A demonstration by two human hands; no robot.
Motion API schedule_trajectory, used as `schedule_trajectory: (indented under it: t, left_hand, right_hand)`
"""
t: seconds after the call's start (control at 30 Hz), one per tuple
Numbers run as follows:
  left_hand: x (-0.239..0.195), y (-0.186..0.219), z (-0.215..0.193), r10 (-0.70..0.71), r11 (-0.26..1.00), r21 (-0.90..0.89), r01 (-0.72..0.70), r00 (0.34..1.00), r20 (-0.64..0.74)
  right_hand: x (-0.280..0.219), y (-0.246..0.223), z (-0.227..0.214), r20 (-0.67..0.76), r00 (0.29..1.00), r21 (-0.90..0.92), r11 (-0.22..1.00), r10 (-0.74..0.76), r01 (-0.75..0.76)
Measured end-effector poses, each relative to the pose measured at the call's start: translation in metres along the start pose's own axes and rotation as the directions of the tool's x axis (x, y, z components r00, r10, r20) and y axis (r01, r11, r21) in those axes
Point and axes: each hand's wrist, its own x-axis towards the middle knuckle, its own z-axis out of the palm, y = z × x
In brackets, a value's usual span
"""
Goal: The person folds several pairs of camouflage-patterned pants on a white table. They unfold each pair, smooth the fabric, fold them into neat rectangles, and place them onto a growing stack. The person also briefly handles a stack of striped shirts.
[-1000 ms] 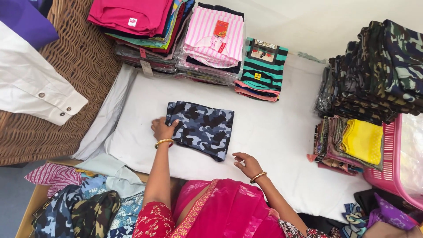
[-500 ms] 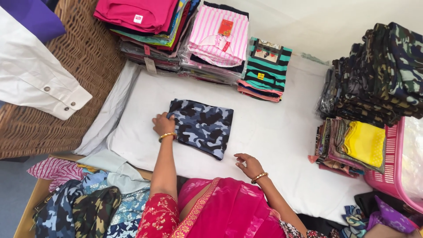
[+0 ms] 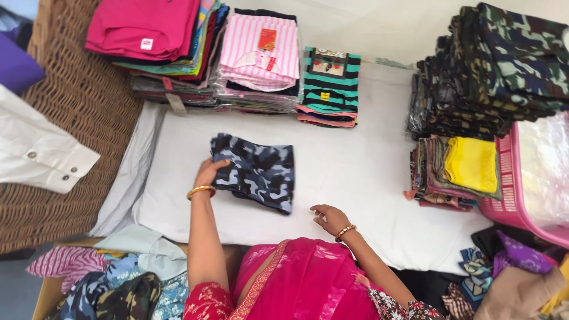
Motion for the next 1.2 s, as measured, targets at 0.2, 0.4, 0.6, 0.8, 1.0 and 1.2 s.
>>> schedule_trajectory:
  t: [0.2,0.4,0.6,0.8,1.0,1.2]
  left_hand:
    - [-0.092,0.096,0.038,0.431,0.876,0.181,-0.448,0.894,0.127]
    - [-0.118,0.053,0.148,0.430,0.415,0.810,-0.414,0.874,0.227]
    - [-0.090,-0.066,0.194,-0.001,0.398,0.793,-0.461,0.864,0.503]
    - [-0.039,-0.097,0.132,0.131,0.533,0.788,-0.309,0.950,0.284]
    - [-0.010,-0.109,0.084,0.324,0.519,0.839,-0.164,0.946,-0.016]
    - [-0.032,-0.125,0.077,0.465,0.414,0.886,-0.210,0.885,-0.007]
  right_hand:
    - [-0.004,0.013,0.001,0.006,0.998,0.062,0.997,0.055,-0.055]
    - [0.016,0.049,0.031,-0.071,0.994,0.334,0.941,0.079,-0.051]
    - [0.057,0.127,0.080,-0.120,0.956,0.803,0.593,0.268,-0.066]
    - [0.043,0.089,0.044,0.001,0.900,0.878,0.431,0.436,-0.210]
    - [0.061,0.071,0.044,-0.032,0.896,0.807,0.541,0.443,-0.239]
    - [0.070,0.073,0.027,-0.281,0.879,0.684,0.723,0.385,-0.098]
